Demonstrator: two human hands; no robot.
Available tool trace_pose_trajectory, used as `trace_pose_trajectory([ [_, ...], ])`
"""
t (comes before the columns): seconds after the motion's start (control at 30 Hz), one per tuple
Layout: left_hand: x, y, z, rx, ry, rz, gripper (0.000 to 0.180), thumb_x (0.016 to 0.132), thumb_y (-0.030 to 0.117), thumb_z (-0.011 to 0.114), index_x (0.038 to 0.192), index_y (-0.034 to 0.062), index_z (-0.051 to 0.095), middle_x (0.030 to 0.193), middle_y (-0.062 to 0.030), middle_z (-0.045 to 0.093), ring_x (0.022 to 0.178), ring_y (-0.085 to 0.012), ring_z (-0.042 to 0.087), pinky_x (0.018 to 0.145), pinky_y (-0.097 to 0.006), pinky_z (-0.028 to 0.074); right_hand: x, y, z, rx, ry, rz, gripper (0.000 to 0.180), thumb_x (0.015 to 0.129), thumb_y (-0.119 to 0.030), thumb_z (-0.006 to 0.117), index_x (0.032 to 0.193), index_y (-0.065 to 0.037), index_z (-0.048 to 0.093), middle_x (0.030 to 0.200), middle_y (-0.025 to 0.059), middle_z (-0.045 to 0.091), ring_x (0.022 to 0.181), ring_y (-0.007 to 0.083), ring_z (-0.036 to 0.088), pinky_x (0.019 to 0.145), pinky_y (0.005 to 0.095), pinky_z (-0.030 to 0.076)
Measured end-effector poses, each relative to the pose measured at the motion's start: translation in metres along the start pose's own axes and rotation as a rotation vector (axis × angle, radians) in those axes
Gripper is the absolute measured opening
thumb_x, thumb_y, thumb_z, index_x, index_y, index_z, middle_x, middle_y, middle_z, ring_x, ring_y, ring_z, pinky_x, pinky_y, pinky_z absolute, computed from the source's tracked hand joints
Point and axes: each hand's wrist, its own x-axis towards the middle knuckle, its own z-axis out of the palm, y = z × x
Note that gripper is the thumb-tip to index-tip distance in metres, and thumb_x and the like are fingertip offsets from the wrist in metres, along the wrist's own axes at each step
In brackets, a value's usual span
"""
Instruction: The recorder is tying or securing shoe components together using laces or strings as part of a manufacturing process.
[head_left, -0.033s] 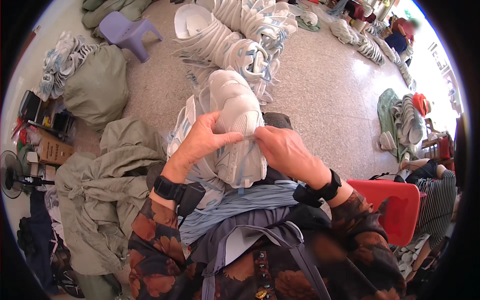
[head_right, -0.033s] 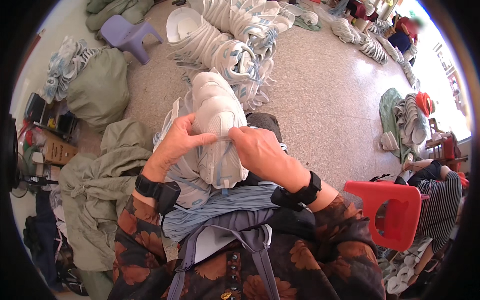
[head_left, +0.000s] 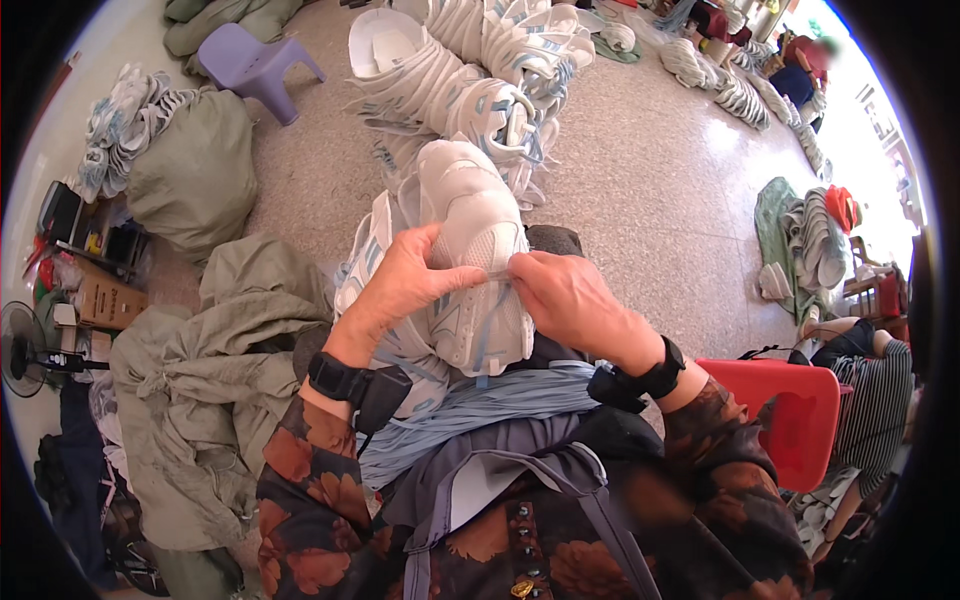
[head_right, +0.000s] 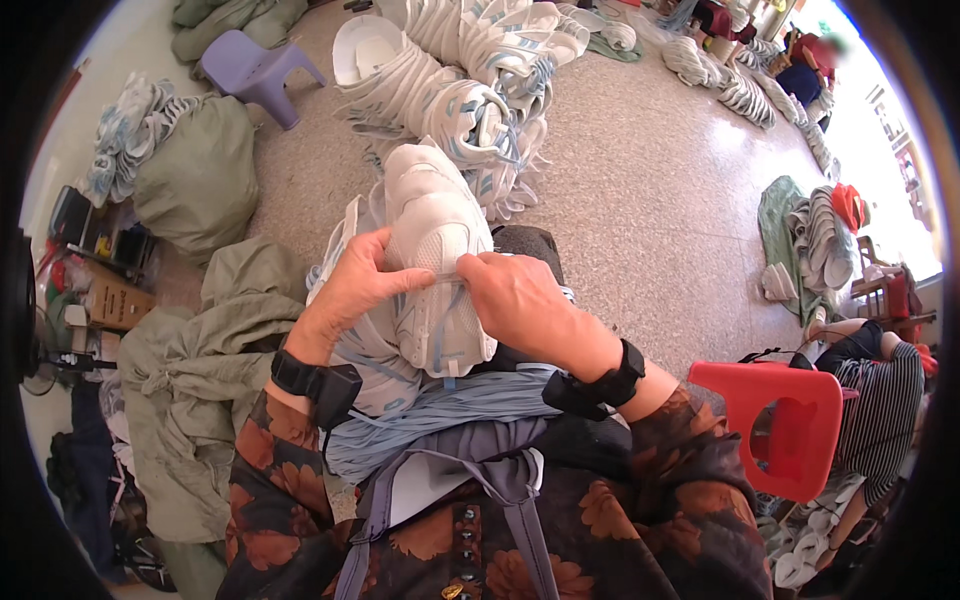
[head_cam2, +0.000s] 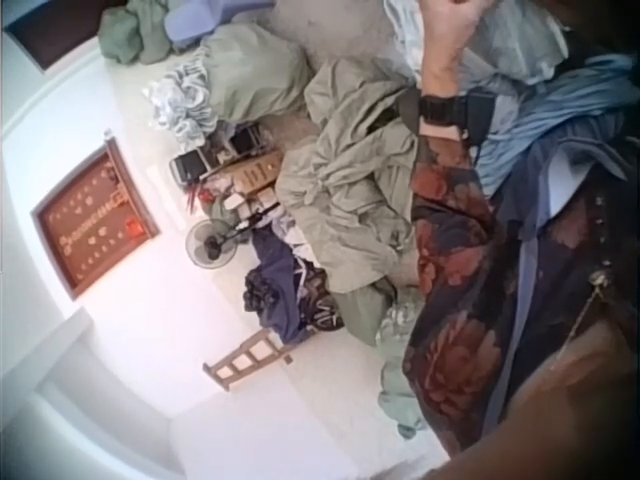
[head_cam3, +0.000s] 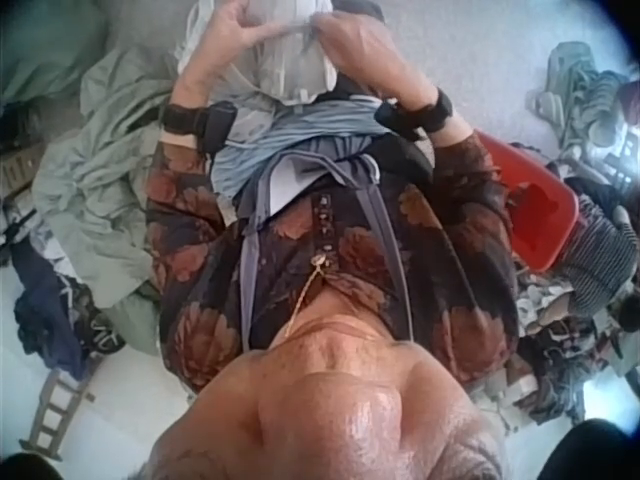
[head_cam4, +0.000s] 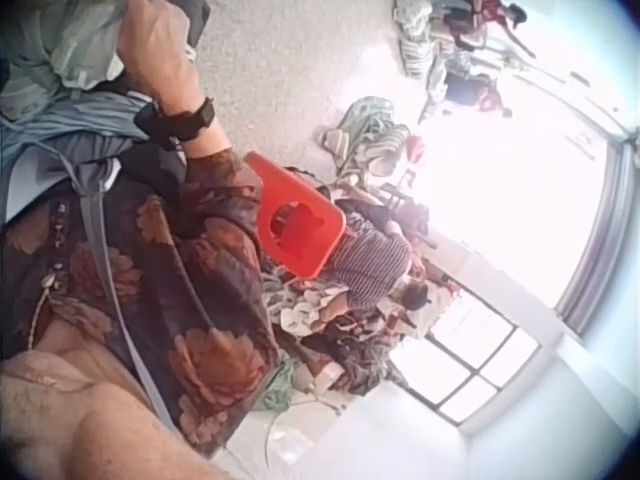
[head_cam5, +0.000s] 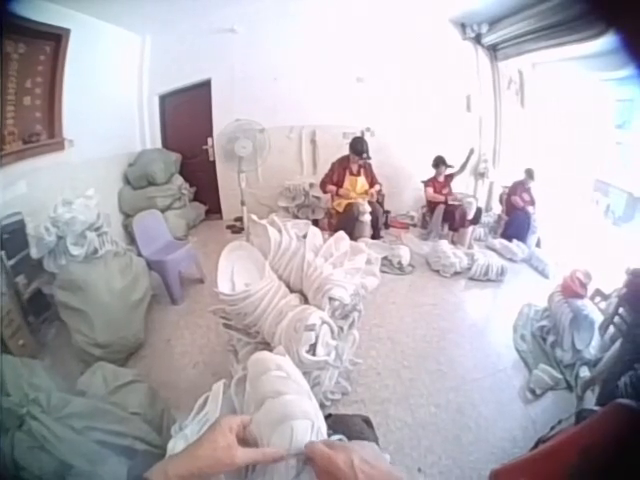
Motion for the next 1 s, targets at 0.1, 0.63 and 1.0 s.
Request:
trace_pose_trajectory([
  [0.1,0.000,0.003,0.000,-0.030,-0.048,-0.054,0.045,0.088,0.009,0.078,0.129,-0.0023,0.062,0.117,-0.0068,0.071,0.103,-0.0128,0.067,0.091,-0.029,0.054,0.001,0.011,0.002,0.119,-0.031,-0.016,0.006,0.088,-0.006,0.059,0.091,-0.001,0.058,0.073,0.0211,0.063,0.071,0.0426,0.064,0.063,0.0517,0.049],
  [0.63,0.002,-0.007,0.003,-0.197,-0.052,-0.065,0.046,0.092,0.010,0.074,0.133,-0.0015,0.057,0.123,-0.0071,0.068,0.110,-0.0139,0.065,0.098,-0.030,0.051,0.013,0.008,0.000,0.617,-0.200,0.099,0.007,0.090,-0.006,0.062,0.089,0.000,0.060,0.069,0.0187,0.059,0.063,0.0348,0.060,0.061,0.0394,0.049],
  [1.0,-0.001,-0.005,0.007,-0.161,0.020,-0.019,0.041,0.091,0.009,0.073,0.129,-0.0013,0.061,0.117,-0.0070,0.070,0.104,-0.0142,0.066,0.092,-0.030,0.053,0.003,0.009,-0.007,0.505,-0.173,0.291,0.012,0.090,-0.008,0.059,0.089,0.003,0.061,0.066,0.0166,0.055,0.057,0.0239,0.052,0.060,0.0383,0.045],
])
